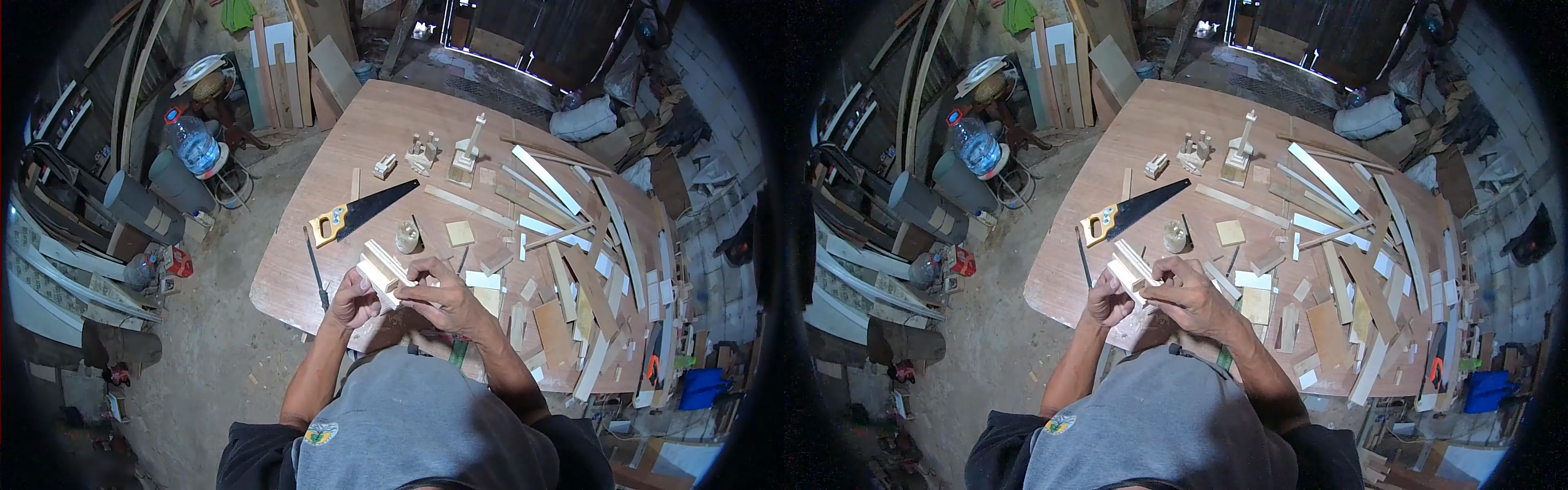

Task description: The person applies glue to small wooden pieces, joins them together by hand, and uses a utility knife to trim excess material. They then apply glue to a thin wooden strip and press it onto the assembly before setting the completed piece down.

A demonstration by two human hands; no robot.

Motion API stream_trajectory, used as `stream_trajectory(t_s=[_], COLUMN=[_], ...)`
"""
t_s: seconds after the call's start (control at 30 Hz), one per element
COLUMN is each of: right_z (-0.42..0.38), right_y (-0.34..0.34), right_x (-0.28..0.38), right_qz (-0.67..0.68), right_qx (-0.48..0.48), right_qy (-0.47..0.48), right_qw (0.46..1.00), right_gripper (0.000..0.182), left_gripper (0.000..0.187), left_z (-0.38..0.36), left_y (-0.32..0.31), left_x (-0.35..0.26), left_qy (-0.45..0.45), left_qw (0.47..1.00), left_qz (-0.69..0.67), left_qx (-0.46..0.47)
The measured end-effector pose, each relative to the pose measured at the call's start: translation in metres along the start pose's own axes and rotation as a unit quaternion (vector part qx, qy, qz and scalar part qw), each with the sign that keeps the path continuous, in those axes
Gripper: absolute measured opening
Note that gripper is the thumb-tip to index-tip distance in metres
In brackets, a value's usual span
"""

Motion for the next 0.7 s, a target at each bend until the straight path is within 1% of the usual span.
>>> stream_trajectory(t_s=[0.23, 0.33, 0.4, 0.43, 0.5, 0.7], right_z=[-0.0020, -0.0027, -0.0034, -0.0036, -0.0038, -0.0053], right_y=[-0.0020, -0.0028, -0.0033, -0.0031, -0.0031, -0.0059], right_x=[-0.0030, -0.0052, -0.0068, -0.0070, -0.0069, -0.0079], right_qz=[-0.009, -0.010, -0.004, 0.002, -0.004, -0.002], right_qx=[0.007, 0.011, 0.009, 0.007, 0.009, 0.013], right_qy=[0.013, 0.016, 0.018, 0.019, 0.020, 0.018], right_qw=[1.000, 1.000, 1.000, 1.000, 1.000, 1.000], right_gripper=[0.034, 0.035, 0.035, 0.034, 0.034, 0.034], left_gripper=[0.048, 0.048, 0.049, 0.049, 0.049, 0.051], left_z=[0.0017, 0.0015, 0.0015, 0.0015, 0.0017, 0.0001], left_y=[-0.0051, -0.0041, -0.0012, 0.0003, -0.0005, 0.0034], left_x=[0.0000, 0.0014, 0.0018, 0.0019, 0.0030, 0.0050], left_qy=[0.001, 0.001, -0.006, -0.006, 0.003, 0.011], left_qw=[1.000, 1.000, 0.999, 0.999, 1.000, 1.000], left_qz=[0.006, 0.009, 0.020, 0.020, 0.012, 0.016], left_qx=[0.015, 0.003, -0.032, -0.032, 0.006, -0.006])
Point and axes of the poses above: each hand's wrist, its own z-axis towards the middle knuckle, its own y-axis out of the back of the hand, x = y × z, the point moved 8 cm from there along z, towards the middle knuckle, and after that the axes turned 5 degrees about z, right-handed, at the moved point
